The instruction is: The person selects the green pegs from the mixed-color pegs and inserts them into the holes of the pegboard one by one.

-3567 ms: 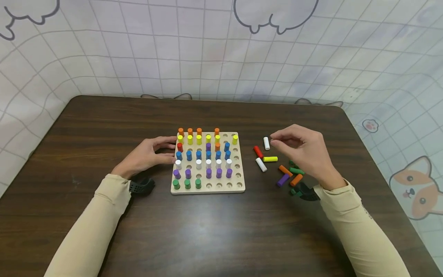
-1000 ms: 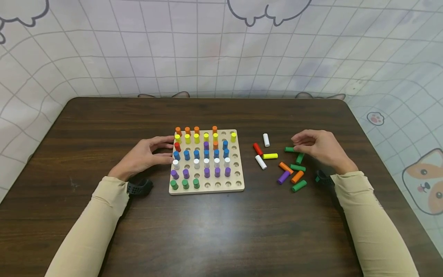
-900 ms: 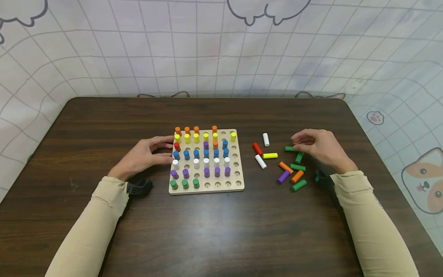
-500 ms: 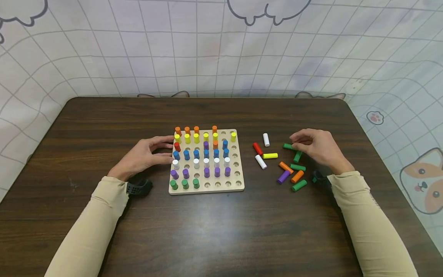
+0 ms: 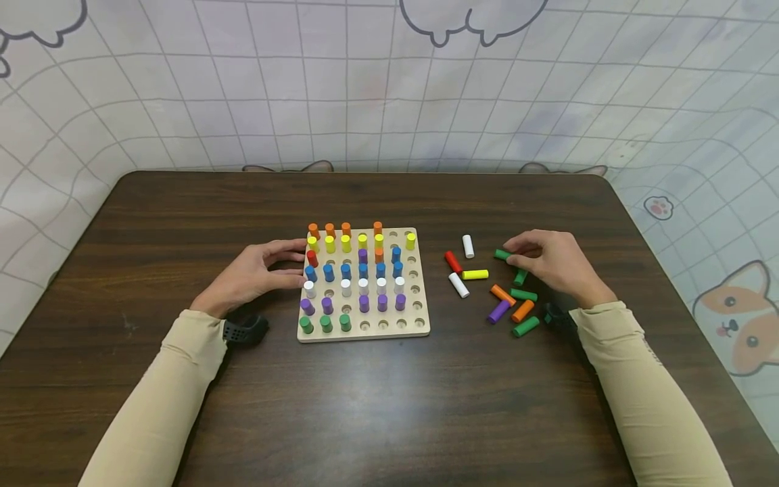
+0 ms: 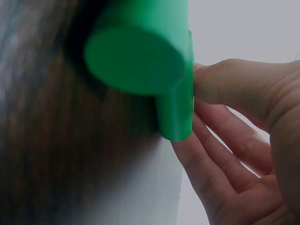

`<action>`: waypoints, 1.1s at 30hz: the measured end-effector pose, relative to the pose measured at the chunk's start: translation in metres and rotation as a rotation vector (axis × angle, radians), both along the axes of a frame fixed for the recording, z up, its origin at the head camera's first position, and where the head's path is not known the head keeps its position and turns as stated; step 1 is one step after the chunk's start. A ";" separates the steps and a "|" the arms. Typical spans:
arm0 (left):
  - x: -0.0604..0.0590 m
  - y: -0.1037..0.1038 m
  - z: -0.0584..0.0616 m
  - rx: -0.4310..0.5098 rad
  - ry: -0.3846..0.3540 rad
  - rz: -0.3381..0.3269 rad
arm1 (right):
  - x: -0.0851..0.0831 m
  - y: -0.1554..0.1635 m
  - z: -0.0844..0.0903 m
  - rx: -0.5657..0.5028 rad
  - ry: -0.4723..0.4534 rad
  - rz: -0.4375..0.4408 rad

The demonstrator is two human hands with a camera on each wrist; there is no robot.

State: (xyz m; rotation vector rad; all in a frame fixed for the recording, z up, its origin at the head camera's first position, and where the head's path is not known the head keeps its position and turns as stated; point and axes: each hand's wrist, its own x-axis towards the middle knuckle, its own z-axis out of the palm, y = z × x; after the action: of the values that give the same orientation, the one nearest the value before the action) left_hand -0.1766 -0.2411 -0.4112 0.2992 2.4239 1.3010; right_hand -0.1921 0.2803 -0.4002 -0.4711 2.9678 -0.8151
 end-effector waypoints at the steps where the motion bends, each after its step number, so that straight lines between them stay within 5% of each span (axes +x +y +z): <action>1: 0.000 0.000 0.000 0.002 0.000 0.000 | 0.000 0.000 0.000 0.000 -0.003 -0.001; 33: 0.000 0.000 -0.001 0.001 0.007 -0.006 | 0.006 -0.007 0.011 0.002 0.062 0.037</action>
State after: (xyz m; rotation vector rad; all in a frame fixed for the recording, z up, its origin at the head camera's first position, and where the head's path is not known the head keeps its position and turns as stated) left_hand -0.1771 -0.2414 -0.4122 0.3111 2.4260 1.3012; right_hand -0.1861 0.2733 -0.3894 -0.5596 3.0062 -0.8089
